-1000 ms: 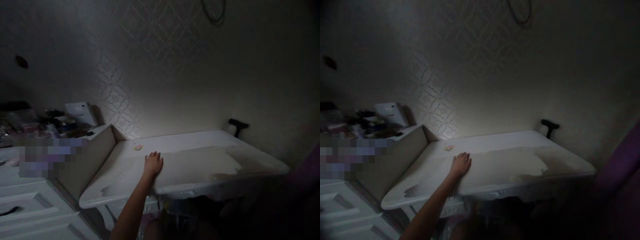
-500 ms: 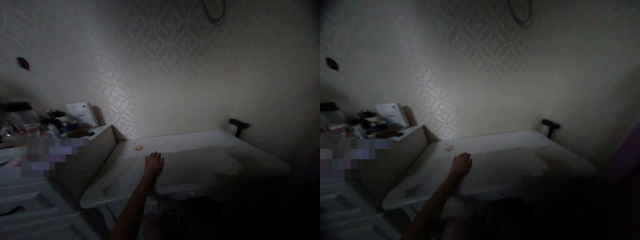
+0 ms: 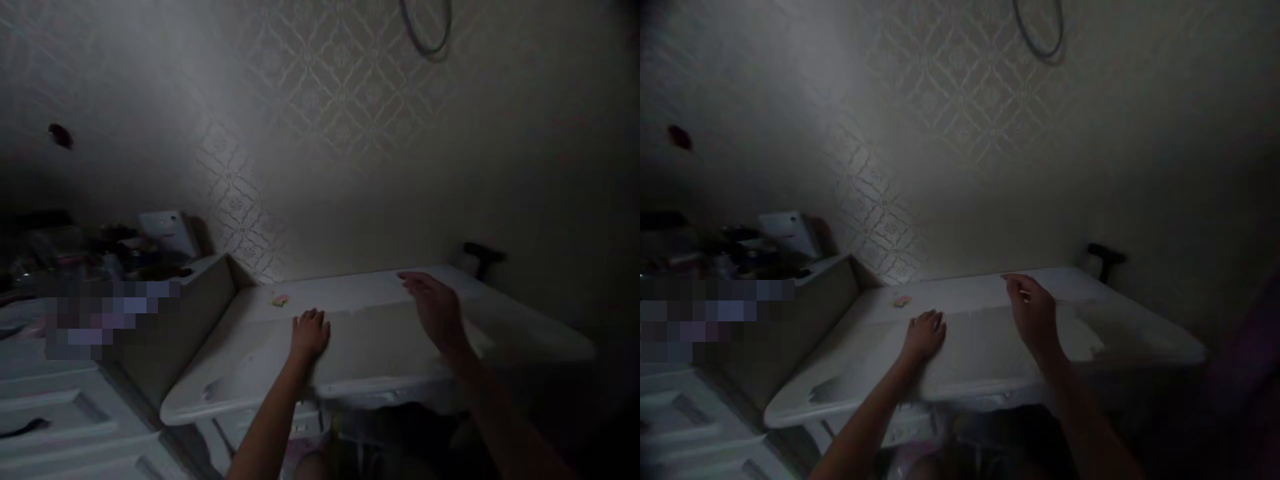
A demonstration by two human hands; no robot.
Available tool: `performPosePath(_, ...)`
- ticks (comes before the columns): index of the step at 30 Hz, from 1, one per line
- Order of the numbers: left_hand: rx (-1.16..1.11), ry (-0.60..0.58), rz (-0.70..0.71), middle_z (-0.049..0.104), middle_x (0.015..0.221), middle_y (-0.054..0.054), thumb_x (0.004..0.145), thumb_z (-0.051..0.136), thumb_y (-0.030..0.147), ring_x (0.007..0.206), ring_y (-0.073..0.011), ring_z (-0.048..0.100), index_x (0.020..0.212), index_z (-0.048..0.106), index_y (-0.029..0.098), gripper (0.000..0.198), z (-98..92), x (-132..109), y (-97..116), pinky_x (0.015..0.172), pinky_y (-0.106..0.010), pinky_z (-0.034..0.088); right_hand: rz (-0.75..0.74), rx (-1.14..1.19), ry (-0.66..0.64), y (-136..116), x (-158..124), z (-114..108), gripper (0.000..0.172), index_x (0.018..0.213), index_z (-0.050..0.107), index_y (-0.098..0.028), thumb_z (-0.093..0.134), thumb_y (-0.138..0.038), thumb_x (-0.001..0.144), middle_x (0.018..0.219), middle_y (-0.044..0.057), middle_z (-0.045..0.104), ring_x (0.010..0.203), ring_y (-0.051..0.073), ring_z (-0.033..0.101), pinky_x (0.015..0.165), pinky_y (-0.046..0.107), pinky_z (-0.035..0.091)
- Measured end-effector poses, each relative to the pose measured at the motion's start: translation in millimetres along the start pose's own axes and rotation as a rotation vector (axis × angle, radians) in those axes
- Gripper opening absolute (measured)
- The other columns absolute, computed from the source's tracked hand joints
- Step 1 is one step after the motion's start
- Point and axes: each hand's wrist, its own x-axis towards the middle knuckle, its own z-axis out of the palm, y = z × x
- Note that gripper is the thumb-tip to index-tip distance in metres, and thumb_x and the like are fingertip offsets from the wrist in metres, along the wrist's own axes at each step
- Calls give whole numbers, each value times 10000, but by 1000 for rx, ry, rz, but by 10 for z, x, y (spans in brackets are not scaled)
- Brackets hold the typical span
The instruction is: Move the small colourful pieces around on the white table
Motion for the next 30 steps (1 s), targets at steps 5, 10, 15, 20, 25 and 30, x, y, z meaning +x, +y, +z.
performPosePath(5, -24, 0, -14, 532, 1487, -130, 993, 415, 391, 1392, -271, 456, 1386, 555, 218, 451, -13, 7, 3, 1172, -522, 292, 64, -435, -287, 260, -130, 523, 428, 1314, 636, -149, 447, -293, 957, 1402, 178, 595, 1345, 296, 508, 1136, 464, 377)
performPosePath(10, -28, 3, 7, 525, 1493, -131, 1007, 387, 381, 1405, -260, 443, 1390, 550, 213, 448, -1, 19, -10, 1183, -508, 287, 118, -740, -532, 517, -314, 719, 504, 1438, 523, -110, 424, -334, 998, 1551, 205, 419, 1449, 348, 357, 1167, 548, 274)
performPosePath(15, -14, -26, -4, 459, 1546, -138, 1016, 361, 394, 1445, -260, 391, 1431, 507, 186, 487, 5, 17, -18, 1198, -499, 265, 122, -801, -636, 555, -359, 690, 521, 1453, 509, -110, 354, -354, 1020, 1553, 199, 421, 1445, 347, 358, 1163, 557, 247)
performPosePath(20, -1, -42, -4, 455, 1548, -146, 1023, 332, 370, 1442, -265, 396, 1452, 486, 162, 501, -17, 2, -7, 1200, -496, 263, 141, -828, -659, 495, -345, 677, 538, 1465, 497, -111, 321, -360, 1021, 1573, 181, 398, 1454, 323, 339, 1166, 524, 240)
performPosePath(25, -7, -49, -1, 440, 1557, -150, 1018, 349, 366, 1442, -273, 398, 1452, 484, 156, 501, -16, -2, -15, 1192, -485, 280, 118, -839, -631, 496, -354, 678, 522, 1443, 526, -120, 322, -348, 1020, 1554, 168, 433, 1430, 328, 374, 1155, 527, 259)
performPosePath(30, -10, -45, -3, 442, 1553, -159, 1019, 346, 367, 1443, -274, 394, 1444, 491, 149, 499, -2, 1, -20, 1196, -482, 270, 104, -823, -611, 523, -359, 684, 502, 1418, 548, -118, 332, -339, 1022, 1527, 174, 469, 1417, 319, 393, 1143, 513, 281)
